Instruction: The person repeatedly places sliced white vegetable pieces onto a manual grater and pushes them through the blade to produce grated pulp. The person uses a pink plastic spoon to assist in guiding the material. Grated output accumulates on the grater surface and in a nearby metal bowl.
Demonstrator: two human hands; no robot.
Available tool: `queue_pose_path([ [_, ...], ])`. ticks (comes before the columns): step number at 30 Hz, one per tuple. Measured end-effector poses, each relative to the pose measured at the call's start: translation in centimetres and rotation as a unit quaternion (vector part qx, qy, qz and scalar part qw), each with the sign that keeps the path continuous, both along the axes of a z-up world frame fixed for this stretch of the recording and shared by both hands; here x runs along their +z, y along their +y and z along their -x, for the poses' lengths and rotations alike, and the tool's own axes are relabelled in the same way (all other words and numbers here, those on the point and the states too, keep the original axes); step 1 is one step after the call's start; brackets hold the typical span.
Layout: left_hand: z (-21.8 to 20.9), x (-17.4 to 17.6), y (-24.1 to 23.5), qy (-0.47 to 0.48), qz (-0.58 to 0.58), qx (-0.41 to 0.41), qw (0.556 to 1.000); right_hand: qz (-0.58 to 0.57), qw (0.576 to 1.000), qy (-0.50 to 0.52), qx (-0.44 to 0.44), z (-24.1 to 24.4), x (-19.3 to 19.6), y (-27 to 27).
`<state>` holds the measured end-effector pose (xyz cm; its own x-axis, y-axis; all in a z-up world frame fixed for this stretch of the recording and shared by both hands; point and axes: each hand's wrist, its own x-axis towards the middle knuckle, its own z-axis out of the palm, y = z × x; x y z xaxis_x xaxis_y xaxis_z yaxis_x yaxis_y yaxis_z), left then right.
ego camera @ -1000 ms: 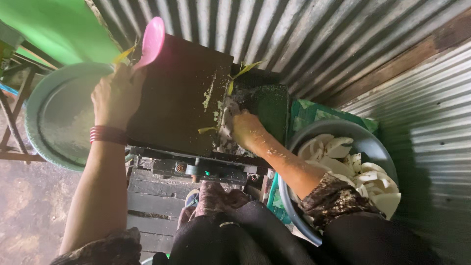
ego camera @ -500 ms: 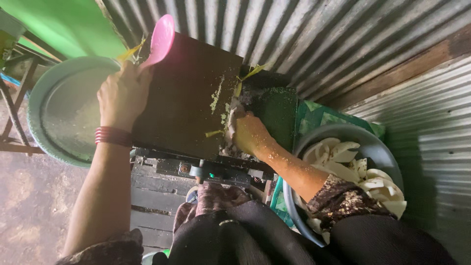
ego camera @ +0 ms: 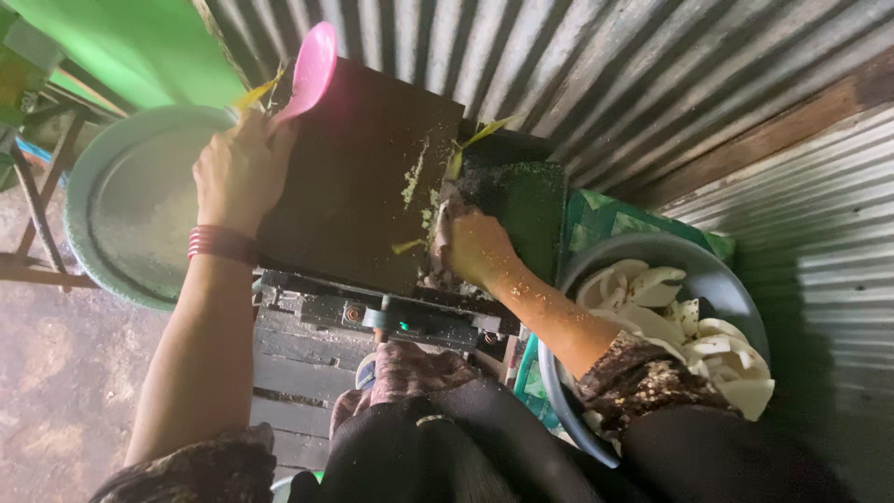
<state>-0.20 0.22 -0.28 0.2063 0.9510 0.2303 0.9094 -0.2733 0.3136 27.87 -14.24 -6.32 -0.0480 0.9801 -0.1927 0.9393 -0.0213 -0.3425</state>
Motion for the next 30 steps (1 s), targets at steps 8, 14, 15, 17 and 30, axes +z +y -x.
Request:
queue_pose_path([
  [8,-0.1,-0.1,-0.3,0.004,-0.012,0.005,1.000,-0.092,0.980,0.136,-0.111,-3.8,-1.7,0.4],
  [14,0.0,-0.3,-0.4,0.001,-0.015,-0.002,1.000,0.091,0.992,-0.045,-0.075,-3.7,0.4,1.1],
  [15,-0.2,-0.2,-0.3,-0.003,-0.016,-0.005,1.000,0.075,0.994,-0.038,-0.074,-3.5,1.0,0.8],
  [17,0.1,0.0,-0.4,-0.009,-0.019,-0.006,1.000,0.074,0.994,-0.040,-0.067,-2.3,2.2,0.6],
  [30,0.2,-0.6,-0.1,0.005,-0.025,-0.002,1.000,-0.020,0.997,-0.067,-0.013,-1.1,1.9,-0.8],
])
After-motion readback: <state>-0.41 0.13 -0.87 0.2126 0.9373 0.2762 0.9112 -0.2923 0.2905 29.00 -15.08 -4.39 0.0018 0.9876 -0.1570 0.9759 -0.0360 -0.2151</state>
